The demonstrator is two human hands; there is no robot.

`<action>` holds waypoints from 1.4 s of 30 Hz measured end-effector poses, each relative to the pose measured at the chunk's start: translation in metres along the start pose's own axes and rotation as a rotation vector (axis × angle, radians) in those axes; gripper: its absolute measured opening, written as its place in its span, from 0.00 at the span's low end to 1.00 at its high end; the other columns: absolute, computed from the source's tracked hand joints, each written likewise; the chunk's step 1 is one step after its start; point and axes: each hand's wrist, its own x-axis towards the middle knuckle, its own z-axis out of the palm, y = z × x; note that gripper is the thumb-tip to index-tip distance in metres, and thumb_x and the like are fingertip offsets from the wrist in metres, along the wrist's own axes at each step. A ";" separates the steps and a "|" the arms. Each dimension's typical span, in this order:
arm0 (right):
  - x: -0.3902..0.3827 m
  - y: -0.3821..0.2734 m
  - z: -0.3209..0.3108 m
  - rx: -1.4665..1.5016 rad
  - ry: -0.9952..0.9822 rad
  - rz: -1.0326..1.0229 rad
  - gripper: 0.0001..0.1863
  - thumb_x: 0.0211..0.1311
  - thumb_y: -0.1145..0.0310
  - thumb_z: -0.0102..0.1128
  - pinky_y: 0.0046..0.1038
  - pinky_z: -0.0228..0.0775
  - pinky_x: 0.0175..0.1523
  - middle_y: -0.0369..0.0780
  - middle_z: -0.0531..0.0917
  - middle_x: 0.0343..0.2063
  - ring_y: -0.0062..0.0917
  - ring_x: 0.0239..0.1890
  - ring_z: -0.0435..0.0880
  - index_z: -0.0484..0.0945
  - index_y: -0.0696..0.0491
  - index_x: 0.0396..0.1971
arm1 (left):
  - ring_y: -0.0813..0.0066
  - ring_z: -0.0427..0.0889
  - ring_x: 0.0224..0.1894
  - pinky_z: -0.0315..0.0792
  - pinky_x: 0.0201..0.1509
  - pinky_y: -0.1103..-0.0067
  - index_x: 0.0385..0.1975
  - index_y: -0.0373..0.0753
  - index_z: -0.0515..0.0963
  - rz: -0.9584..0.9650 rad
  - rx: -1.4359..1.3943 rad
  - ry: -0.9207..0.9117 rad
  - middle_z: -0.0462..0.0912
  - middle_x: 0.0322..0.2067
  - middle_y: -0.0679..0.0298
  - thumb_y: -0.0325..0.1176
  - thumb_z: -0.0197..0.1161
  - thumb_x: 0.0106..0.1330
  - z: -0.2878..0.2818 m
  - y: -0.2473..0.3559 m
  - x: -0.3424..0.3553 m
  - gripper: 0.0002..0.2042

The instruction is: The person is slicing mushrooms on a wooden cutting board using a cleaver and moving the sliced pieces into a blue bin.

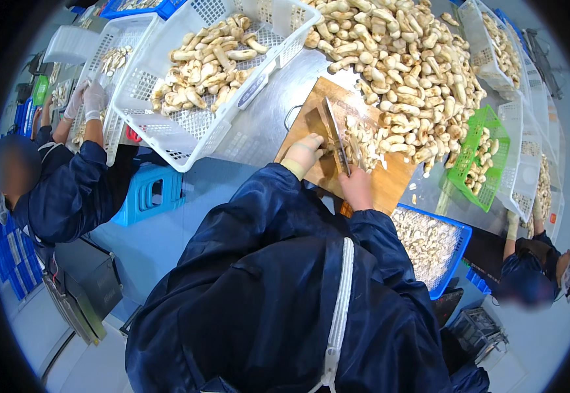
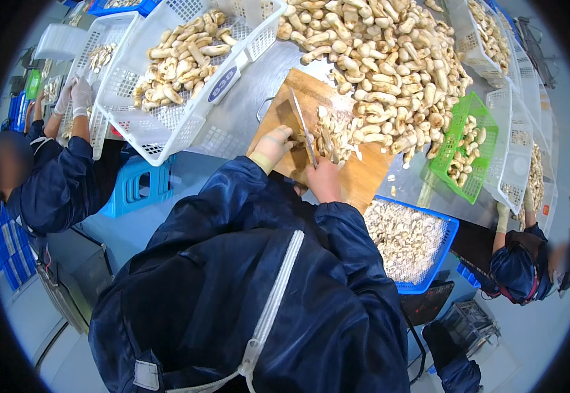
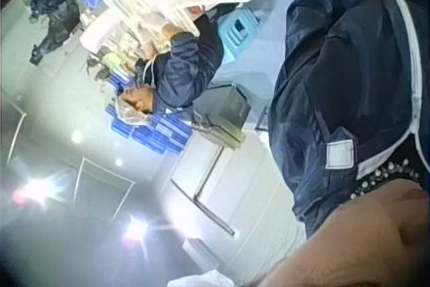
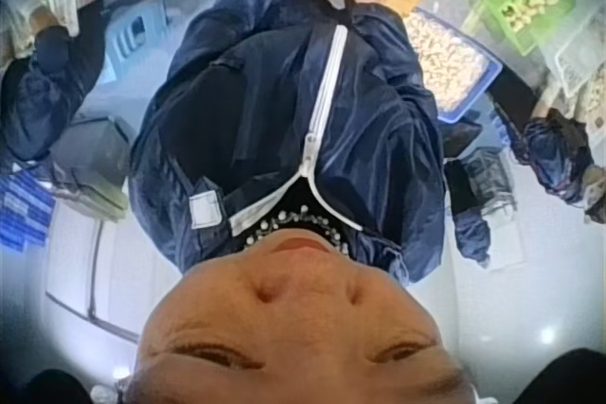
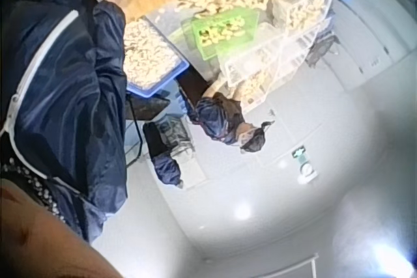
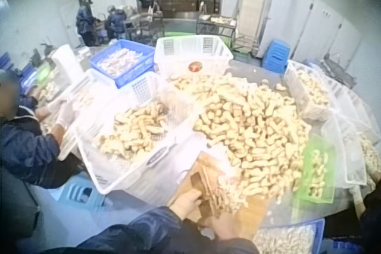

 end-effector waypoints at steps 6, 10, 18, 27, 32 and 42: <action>0.006 0.001 0.007 -0.058 -0.028 0.000 0.14 0.45 0.67 0.52 0.41 0.69 0.40 0.56 0.78 0.24 0.49 0.31 0.77 0.78 0.62 0.28 | 0.55 0.74 0.37 0.69 0.40 0.70 0.30 0.37 0.72 0.019 -0.005 0.046 0.74 0.30 0.55 0.29 0.61 0.52 0.000 -0.004 0.005 0.08; 0.024 0.009 0.018 0.126 -0.101 0.107 0.15 0.46 0.66 0.52 0.40 0.69 0.41 0.57 0.78 0.25 0.48 0.32 0.78 0.77 0.63 0.30 | 0.55 0.75 0.38 0.70 0.40 0.70 0.30 0.38 0.72 0.018 -0.074 0.027 0.74 0.31 0.56 0.29 0.60 0.52 0.002 -0.007 0.004 0.07; 0.008 -0.006 -0.002 0.049 -0.088 0.055 0.15 0.47 0.66 0.51 0.39 0.70 0.39 0.56 0.78 0.23 0.47 0.30 0.78 0.77 0.61 0.30 | 0.57 0.74 0.37 0.69 0.40 0.71 0.31 0.39 0.71 0.039 -0.061 0.067 0.73 0.31 0.57 0.27 0.59 0.52 0.007 -0.009 -0.002 0.07; 0.024 0.009 0.015 0.117 -0.032 0.035 0.14 0.48 0.66 0.50 0.36 0.72 0.25 0.52 0.77 0.15 0.39 0.16 0.78 0.77 0.63 0.27 | 0.55 0.74 0.38 0.69 0.41 0.71 0.32 0.39 0.72 0.038 -0.034 0.052 0.74 0.32 0.56 0.27 0.59 0.52 0.004 -0.005 0.000 0.08; 0.010 -0.012 -0.004 0.207 -0.123 0.134 0.13 0.48 0.67 0.50 0.34 0.71 0.22 0.51 0.76 0.14 0.36 0.13 0.77 0.77 0.62 0.26 | 0.55 0.74 0.39 0.69 0.41 0.70 0.32 0.38 0.71 0.040 -0.033 0.072 0.74 0.32 0.56 0.26 0.58 0.52 0.004 -0.008 0.000 0.08; 0.027 0.005 0.017 0.171 -0.104 0.135 0.15 0.46 0.65 0.51 0.39 0.69 0.41 0.54 0.78 0.22 0.46 0.31 0.78 0.78 0.61 0.29 | 0.56 0.74 0.39 0.69 0.42 0.70 0.35 0.40 0.73 0.065 -0.035 0.083 0.74 0.32 0.57 0.27 0.59 0.51 0.011 -0.012 0.002 0.11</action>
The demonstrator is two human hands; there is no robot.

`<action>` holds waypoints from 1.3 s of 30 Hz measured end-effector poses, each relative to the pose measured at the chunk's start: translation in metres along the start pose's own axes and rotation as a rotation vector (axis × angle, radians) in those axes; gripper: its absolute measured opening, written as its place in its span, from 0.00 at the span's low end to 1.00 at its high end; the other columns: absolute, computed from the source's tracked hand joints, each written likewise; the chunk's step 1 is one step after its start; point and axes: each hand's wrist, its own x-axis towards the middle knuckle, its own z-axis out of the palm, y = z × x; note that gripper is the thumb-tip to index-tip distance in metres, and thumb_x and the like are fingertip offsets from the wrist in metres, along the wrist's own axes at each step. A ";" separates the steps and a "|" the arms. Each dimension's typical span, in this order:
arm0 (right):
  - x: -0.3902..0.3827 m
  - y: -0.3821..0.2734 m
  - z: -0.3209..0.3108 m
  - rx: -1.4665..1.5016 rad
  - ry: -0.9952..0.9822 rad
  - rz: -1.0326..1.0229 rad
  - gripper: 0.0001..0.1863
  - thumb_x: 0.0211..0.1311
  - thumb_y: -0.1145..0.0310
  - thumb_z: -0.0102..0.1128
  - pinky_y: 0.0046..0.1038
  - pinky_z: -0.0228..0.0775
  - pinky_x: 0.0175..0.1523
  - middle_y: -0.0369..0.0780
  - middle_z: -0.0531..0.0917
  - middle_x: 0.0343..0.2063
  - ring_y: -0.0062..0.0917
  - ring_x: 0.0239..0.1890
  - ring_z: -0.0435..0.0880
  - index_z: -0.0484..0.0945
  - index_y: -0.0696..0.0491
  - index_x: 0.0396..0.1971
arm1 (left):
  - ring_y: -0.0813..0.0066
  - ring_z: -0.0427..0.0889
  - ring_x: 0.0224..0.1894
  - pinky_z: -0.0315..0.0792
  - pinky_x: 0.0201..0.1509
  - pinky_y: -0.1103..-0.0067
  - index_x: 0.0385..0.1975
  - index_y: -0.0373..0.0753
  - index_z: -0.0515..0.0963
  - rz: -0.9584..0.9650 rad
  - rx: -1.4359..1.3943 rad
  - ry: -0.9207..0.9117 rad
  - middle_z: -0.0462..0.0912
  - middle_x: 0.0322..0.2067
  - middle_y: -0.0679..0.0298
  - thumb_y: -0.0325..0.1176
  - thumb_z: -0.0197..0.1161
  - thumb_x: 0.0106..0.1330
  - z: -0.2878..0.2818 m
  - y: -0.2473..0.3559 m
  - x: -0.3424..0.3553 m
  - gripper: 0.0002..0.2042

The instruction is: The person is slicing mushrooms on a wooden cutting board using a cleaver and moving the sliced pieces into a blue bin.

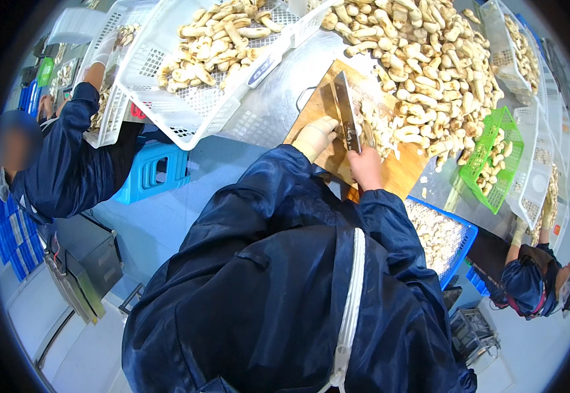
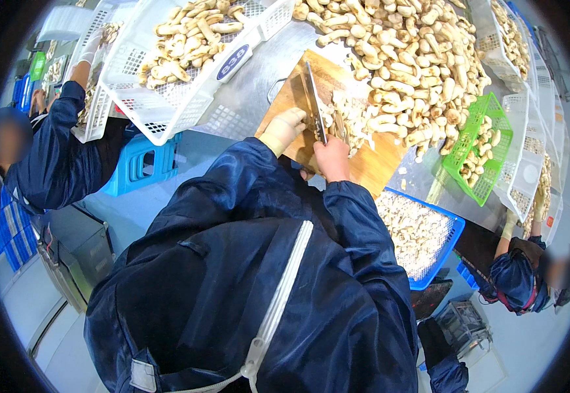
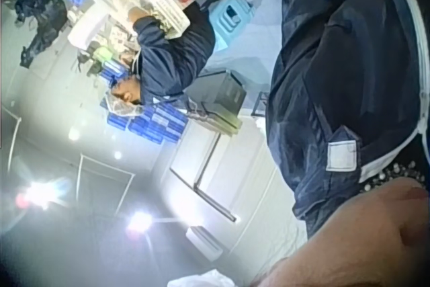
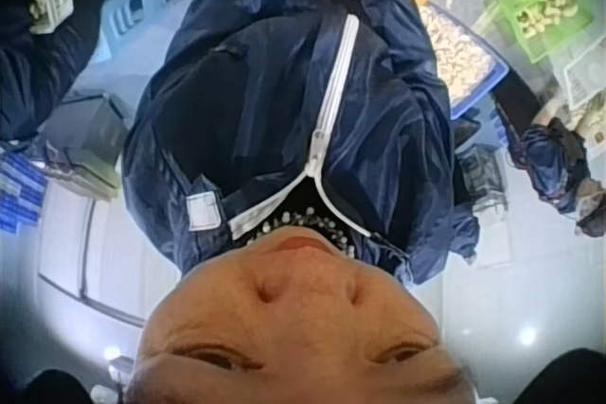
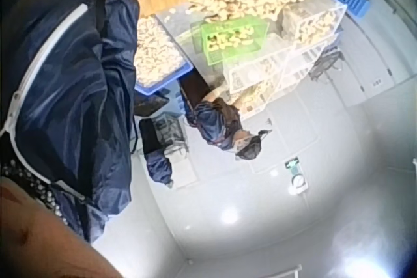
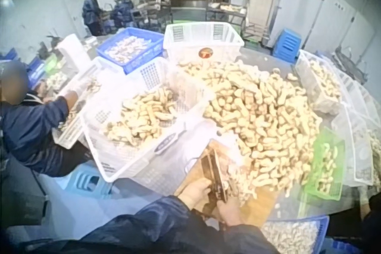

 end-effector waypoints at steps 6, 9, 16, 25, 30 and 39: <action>-0.009 0.001 -0.005 0.131 -0.055 0.009 0.09 0.50 0.69 0.50 0.28 0.63 0.14 0.39 0.71 0.08 0.24 0.08 0.70 0.72 0.59 0.20 | 0.56 0.74 0.37 0.69 0.41 0.71 0.31 0.38 0.72 0.014 -0.022 0.025 0.74 0.30 0.55 0.26 0.60 0.50 0.000 0.001 0.002 0.08; -0.011 -0.003 -0.007 0.257 -0.099 0.087 0.08 0.51 0.70 0.50 0.28 0.60 0.12 0.38 0.69 0.09 0.23 0.07 0.67 0.70 0.60 0.22 | 0.56 0.74 0.37 0.69 0.40 0.70 0.31 0.39 0.72 -0.012 -0.030 -0.006 0.73 0.29 0.56 0.27 0.60 0.51 -0.006 0.009 0.003 0.07; 0.003 0.003 0.010 0.320 -0.109 0.123 0.08 0.50 0.71 0.50 0.28 0.58 0.11 0.40 0.70 0.10 0.24 0.07 0.67 0.67 0.62 0.21 | 0.56 0.74 0.36 0.69 0.39 0.70 0.29 0.40 0.72 -0.024 -0.022 -0.026 0.74 0.29 0.56 0.28 0.60 0.52 -0.003 0.007 0.002 0.06; -0.021 0.010 -0.026 0.174 0.159 0.033 0.15 0.46 0.65 0.51 0.37 0.70 0.34 0.54 0.78 0.19 0.43 0.26 0.80 0.78 0.61 0.30 | 0.68 0.77 0.27 0.72 0.31 0.78 0.36 0.40 0.76 -0.268 -0.239 -0.015 0.76 0.27 0.58 0.26 0.61 0.54 0.009 0.027 0.020 0.09; -0.042 0.054 -0.062 0.405 0.385 0.136 0.11 0.50 0.70 0.51 0.31 0.68 0.24 0.45 0.78 0.16 0.30 0.17 0.77 0.77 0.61 0.30 | 0.65 0.79 0.28 0.73 0.33 0.75 0.40 0.41 0.75 0.124 -0.087 0.032 0.78 0.26 0.58 0.34 0.61 0.55 0.019 0.086 0.061 0.13; -0.101 0.062 -0.086 0.784 0.479 0.238 0.09 0.52 0.72 0.48 0.24 0.56 0.12 0.37 0.68 0.07 0.22 0.06 0.66 0.67 0.59 0.15 | 0.57 0.80 0.33 0.73 0.36 0.69 0.28 0.40 0.80 0.110 0.553 -0.293 0.81 0.29 0.54 0.38 0.52 0.60 0.107 0.130 0.119 0.11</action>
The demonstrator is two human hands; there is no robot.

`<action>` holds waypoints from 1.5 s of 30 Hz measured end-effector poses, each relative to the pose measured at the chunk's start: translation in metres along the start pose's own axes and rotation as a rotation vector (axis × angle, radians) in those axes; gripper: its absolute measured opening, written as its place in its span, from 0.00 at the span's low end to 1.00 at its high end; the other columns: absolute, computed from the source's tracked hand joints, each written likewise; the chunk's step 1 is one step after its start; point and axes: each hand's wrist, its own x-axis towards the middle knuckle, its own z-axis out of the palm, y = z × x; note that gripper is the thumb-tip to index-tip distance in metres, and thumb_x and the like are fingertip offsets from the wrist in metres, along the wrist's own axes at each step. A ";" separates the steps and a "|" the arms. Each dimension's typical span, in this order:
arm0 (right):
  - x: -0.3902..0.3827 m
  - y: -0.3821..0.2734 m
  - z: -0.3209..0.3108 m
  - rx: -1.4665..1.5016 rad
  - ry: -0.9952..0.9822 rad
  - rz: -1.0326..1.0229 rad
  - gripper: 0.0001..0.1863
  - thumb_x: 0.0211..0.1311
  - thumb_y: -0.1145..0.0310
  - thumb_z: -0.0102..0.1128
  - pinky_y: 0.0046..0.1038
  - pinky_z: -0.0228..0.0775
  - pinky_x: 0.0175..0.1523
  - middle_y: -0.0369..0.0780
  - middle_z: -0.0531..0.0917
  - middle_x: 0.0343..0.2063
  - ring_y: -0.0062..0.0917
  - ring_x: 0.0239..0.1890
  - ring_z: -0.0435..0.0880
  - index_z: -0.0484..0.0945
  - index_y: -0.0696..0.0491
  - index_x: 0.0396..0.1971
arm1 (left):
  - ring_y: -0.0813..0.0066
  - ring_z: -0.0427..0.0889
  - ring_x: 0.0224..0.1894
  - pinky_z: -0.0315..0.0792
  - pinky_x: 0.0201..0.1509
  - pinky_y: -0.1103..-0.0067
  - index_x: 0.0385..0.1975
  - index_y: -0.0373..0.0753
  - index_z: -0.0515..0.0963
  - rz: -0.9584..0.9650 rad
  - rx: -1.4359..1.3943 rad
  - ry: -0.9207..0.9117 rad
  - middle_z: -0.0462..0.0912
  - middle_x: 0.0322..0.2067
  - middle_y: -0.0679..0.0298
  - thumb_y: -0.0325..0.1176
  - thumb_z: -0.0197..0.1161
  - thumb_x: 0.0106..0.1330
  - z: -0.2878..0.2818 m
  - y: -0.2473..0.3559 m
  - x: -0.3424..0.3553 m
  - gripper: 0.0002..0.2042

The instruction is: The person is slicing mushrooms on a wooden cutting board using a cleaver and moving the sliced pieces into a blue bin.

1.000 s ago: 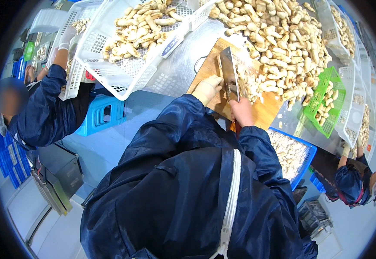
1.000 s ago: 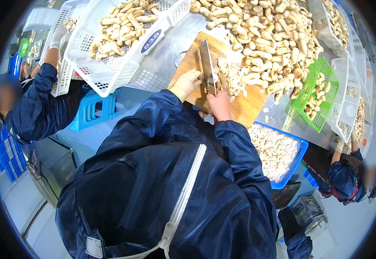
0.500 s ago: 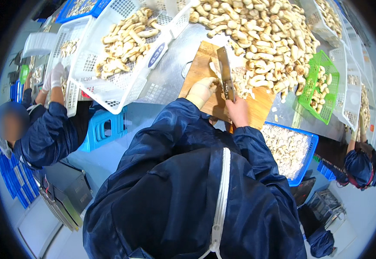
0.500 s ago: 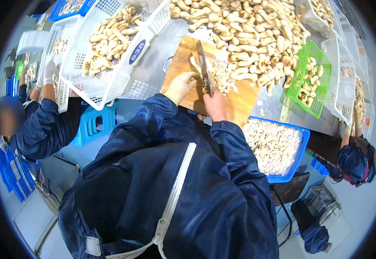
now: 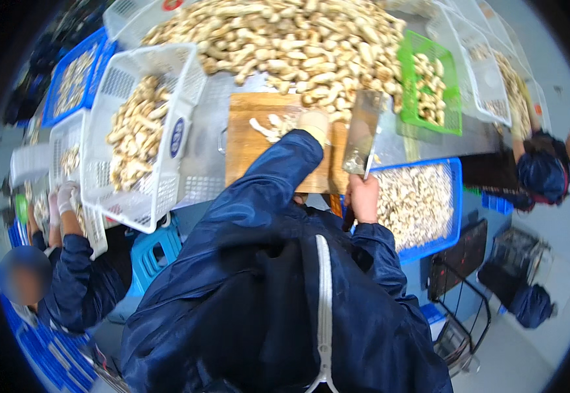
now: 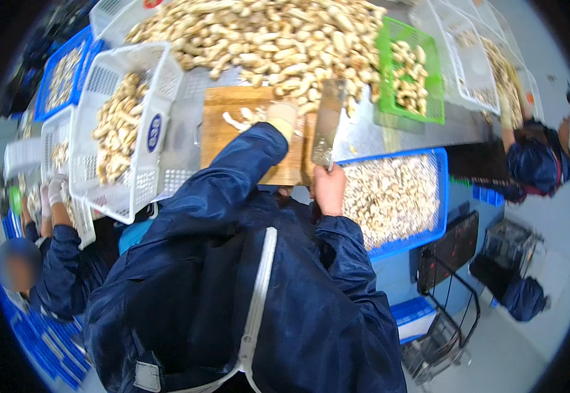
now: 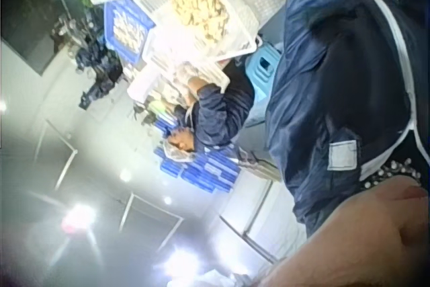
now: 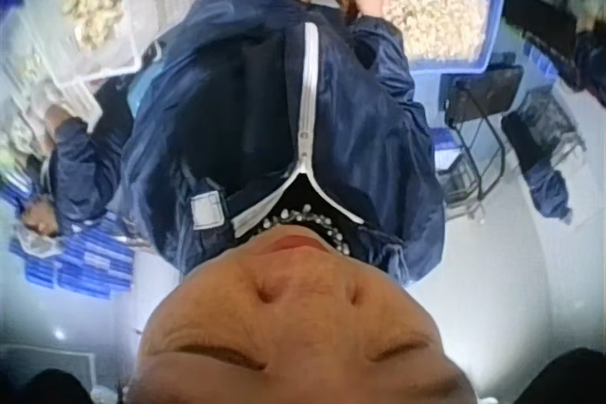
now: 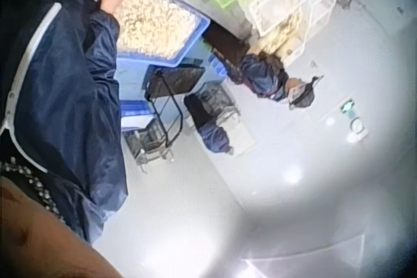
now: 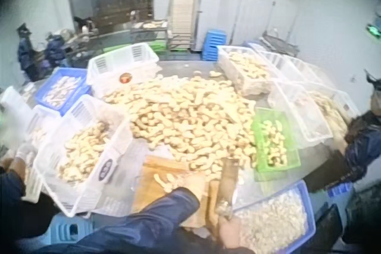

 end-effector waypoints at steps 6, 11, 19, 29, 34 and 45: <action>0.002 0.020 -0.012 -0.008 -0.011 0.004 0.09 0.52 0.72 0.50 0.24 0.58 0.12 0.38 0.70 0.07 0.20 0.06 0.67 0.73 0.64 0.25 | 0.64 0.81 0.33 0.73 0.38 0.76 0.48 0.35 0.71 -0.214 -0.560 -0.307 0.80 0.37 0.56 0.34 0.60 0.55 -0.072 -0.014 -0.010 0.20; 0.001 0.017 0.017 -0.025 -0.273 0.061 0.08 0.52 0.73 0.50 0.24 0.56 0.10 0.37 0.70 0.06 0.21 0.05 0.66 0.73 0.64 0.22 | 0.82 0.74 0.28 0.69 0.32 0.87 0.47 0.32 0.68 -0.433 -1.527 -0.424 0.76 0.31 0.67 0.36 0.59 0.59 -0.094 -0.102 -0.072 0.19; 0.013 0.042 0.069 -0.428 -0.609 0.092 0.11 0.49 0.70 0.51 0.28 0.63 0.14 0.42 0.73 0.08 0.26 0.08 0.72 0.74 0.64 0.19 | 0.72 0.78 0.30 0.71 0.32 0.81 0.48 0.39 0.70 -0.594 -0.998 -0.164 0.78 0.30 0.61 0.37 0.58 0.59 -0.081 -0.160 -0.169 0.18; 0.010 0.032 0.061 -0.513 -0.582 -0.132 0.09 0.51 0.72 0.48 0.26 0.58 0.11 0.38 0.68 0.06 0.22 0.05 0.67 0.70 0.61 0.17 | 0.57 0.80 0.29 0.72 0.31 0.65 0.39 0.47 0.73 -0.472 -0.027 0.003 0.80 0.27 0.56 0.41 0.47 0.63 -0.015 -0.114 -0.156 0.11; -0.001 0.027 0.057 -0.521 -0.608 0.013 0.10 0.51 0.69 0.49 0.28 0.61 0.13 0.41 0.71 0.08 0.26 0.06 0.70 0.73 0.62 0.21 | 0.58 0.80 0.28 0.72 0.30 0.65 0.39 0.47 0.71 -0.448 0.007 -0.051 0.80 0.25 0.56 0.38 0.46 0.63 -0.014 -0.115 -0.153 0.10; 0.020 0.026 0.112 -0.626 -0.530 -0.005 0.13 0.49 0.69 0.49 0.36 0.70 0.24 0.52 0.76 0.13 0.39 0.14 0.77 0.76 0.63 0.27 | 0.55 0.80 0.34 0.73 0.36 0.67 0.46 0.39 0.70 -0.499 -0.165 -0.129 0.80 0.30 0.52 0.39 0.48 0.62 -0.035 -0.109 -0.158 0.16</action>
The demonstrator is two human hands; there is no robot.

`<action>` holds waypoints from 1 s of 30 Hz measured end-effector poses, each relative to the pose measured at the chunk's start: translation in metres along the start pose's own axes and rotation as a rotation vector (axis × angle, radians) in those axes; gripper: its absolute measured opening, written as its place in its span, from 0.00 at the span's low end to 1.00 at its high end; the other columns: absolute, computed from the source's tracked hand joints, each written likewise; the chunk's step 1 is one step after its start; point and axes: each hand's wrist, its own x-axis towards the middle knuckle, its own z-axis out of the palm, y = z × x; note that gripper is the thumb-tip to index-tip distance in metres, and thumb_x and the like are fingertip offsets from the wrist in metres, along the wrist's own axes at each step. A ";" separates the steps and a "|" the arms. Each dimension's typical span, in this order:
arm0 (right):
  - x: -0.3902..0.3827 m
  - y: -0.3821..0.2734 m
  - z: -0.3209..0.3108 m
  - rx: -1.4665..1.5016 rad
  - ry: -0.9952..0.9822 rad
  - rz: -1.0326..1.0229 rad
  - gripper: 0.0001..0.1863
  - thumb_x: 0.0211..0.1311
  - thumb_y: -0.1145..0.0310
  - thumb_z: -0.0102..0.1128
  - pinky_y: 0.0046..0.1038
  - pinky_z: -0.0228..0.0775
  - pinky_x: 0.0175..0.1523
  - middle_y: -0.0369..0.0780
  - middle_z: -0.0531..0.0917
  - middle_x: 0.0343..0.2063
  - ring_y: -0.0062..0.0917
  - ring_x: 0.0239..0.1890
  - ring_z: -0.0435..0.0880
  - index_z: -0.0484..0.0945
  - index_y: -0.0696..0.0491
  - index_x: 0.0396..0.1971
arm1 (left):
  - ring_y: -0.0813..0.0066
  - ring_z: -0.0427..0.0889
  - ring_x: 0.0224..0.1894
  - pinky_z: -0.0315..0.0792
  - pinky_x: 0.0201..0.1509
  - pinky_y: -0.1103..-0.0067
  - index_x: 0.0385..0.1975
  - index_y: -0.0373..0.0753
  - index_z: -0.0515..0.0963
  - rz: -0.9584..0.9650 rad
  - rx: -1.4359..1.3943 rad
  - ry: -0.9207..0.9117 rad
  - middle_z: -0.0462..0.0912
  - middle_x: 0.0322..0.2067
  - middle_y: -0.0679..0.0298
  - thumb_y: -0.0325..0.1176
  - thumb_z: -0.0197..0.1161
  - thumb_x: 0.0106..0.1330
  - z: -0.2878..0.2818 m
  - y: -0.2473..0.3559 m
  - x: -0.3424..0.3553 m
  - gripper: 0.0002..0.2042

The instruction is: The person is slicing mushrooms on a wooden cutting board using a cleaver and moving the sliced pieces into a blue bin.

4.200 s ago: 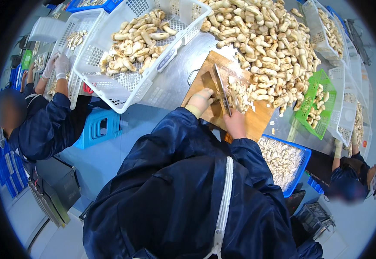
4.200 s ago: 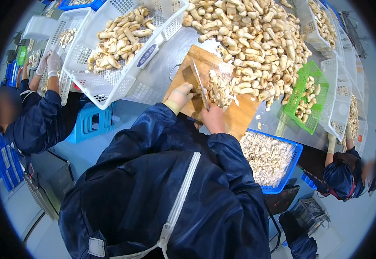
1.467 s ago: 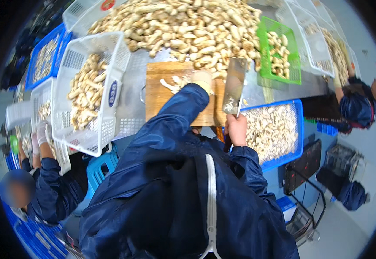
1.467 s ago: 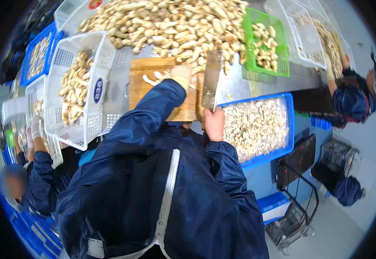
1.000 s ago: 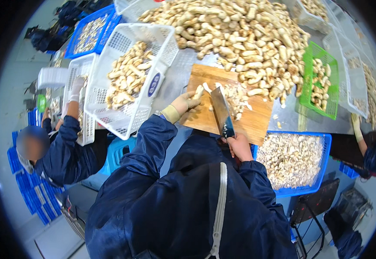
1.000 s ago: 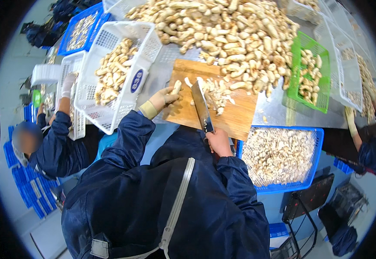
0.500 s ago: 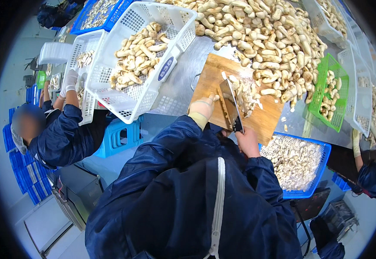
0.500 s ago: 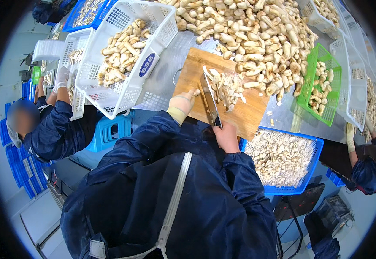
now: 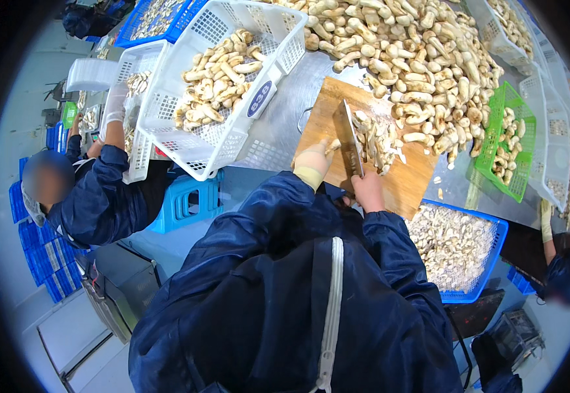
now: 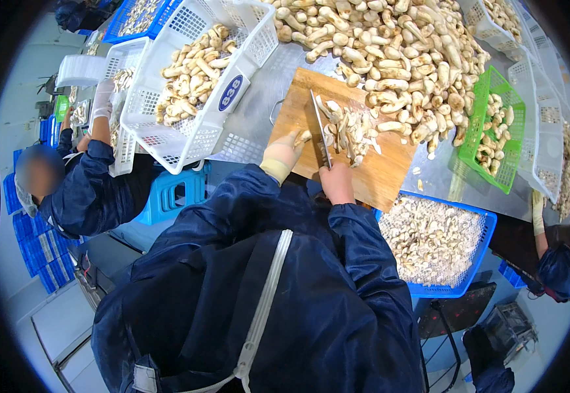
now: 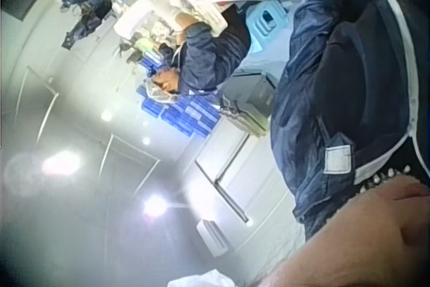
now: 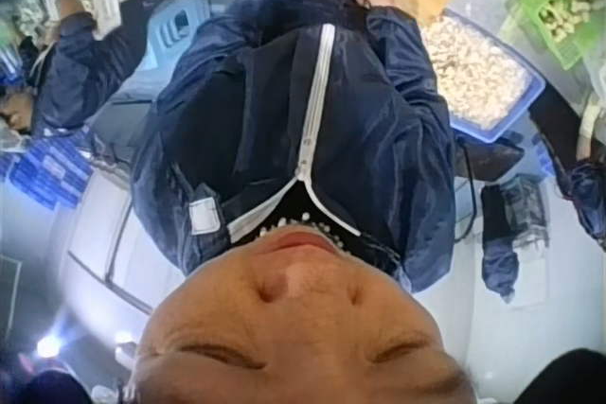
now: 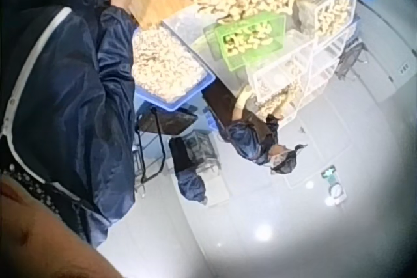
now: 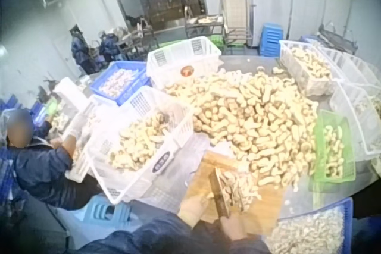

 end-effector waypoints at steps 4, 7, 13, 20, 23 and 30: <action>-0.004 0.003 -0.009 -0.063 0.138 -0.136 0.15 0.47 0.66 0.52 0.40 0.68 0.35 0.55 0.77 0.19 0.47 0.27 0.78 0.77 0.64 0.27 | 0.51 0.77 0.39 0.70 0.43 0.66 0.48 0.36 0.68 -0.097 -0.422 0.143 0.78 0.35 0.47 0.44 0.53 0.61 0.018 -0.008 -0.002 0.21; -0.012 0.004 -0.008 -0.011 0.006 -0.034 0.14 0.47 0.66 0.51 0.40 0.68 0.35 0.55 0.77 0.19 0.47 0.27 0.78 0.77 0.63 0.26 | 0.56 0.78 0.39 0.70 0.44 0.70 0.47 0.35 0.71 -0.095 -0.666 0.199 0.79 0.35 0.49 0.41 0.55 0.60 0.032 -0.008 0.002 0.19; -0.003 0.028 -0.005 -0.052 0.050 -0.149 0.13 0.47 0.67 0.51 0.40 0.69 0.37 0.56 0.77 0.20 0.48 0.28 0.77 0.76 0.63 0.26 | 0.73 0.79 0.28 0.72 0.31 0.79 0.40 0.31 0.73 -0.322 -1.078 0.009 0.80 0.29 0.56 0.30 0.59 0.56 0.053 -0.007 0.018 0.14; -0.023 0.017 -0.006 -0.297 0.128 -0.297 0.13 0.48 0.67 0.51 0.44 0.69 0.39 0.56 0.77 0.24 0.50 0.30 0.77 0.75 0.63 0.25 | 0.69 0.79 0.27 0.73 0.27 0.77 0.36 0.33 0.74 -0.410 -1.166 -0.102 0.80 0.29 0.57 0.33 0.58 0.56 0.068 -0.011 0.048 0.12; -0.051 0.013 -0.003 -0.332 0.157 -0.422 0.13 0.49 0.69 0.52 0.43 0.72 0.35 0.58 0.77 0.22 0.50 0.27 0.78 0.71 0.65 0.29 | 0.62 0.78 0.37 0.72 0.39 0.73 0.35 0.38 0.77 -0.003 -0.505 -0.107 0.80 0.34 0.55 0.41 0.52 0.59 0.102 -0.055 0.074 0.14; -0.076 0.006 -0.009 -0.334 0.097 -0.212 0.12 0.50 0.70 0.51 0.43 0.73 0.35 0.57 0.77 0.21 0.50 0.27 0.78 0.70 0.65 0.28 | 0.62 0.80 0.36 0.73 0.37 0.72 0.37 0.37 0.77 0.301 0.063 -0.157 0.81 0.33 0.55 0.41 0.53 0.59 0.117 -0.061 0.094 0.15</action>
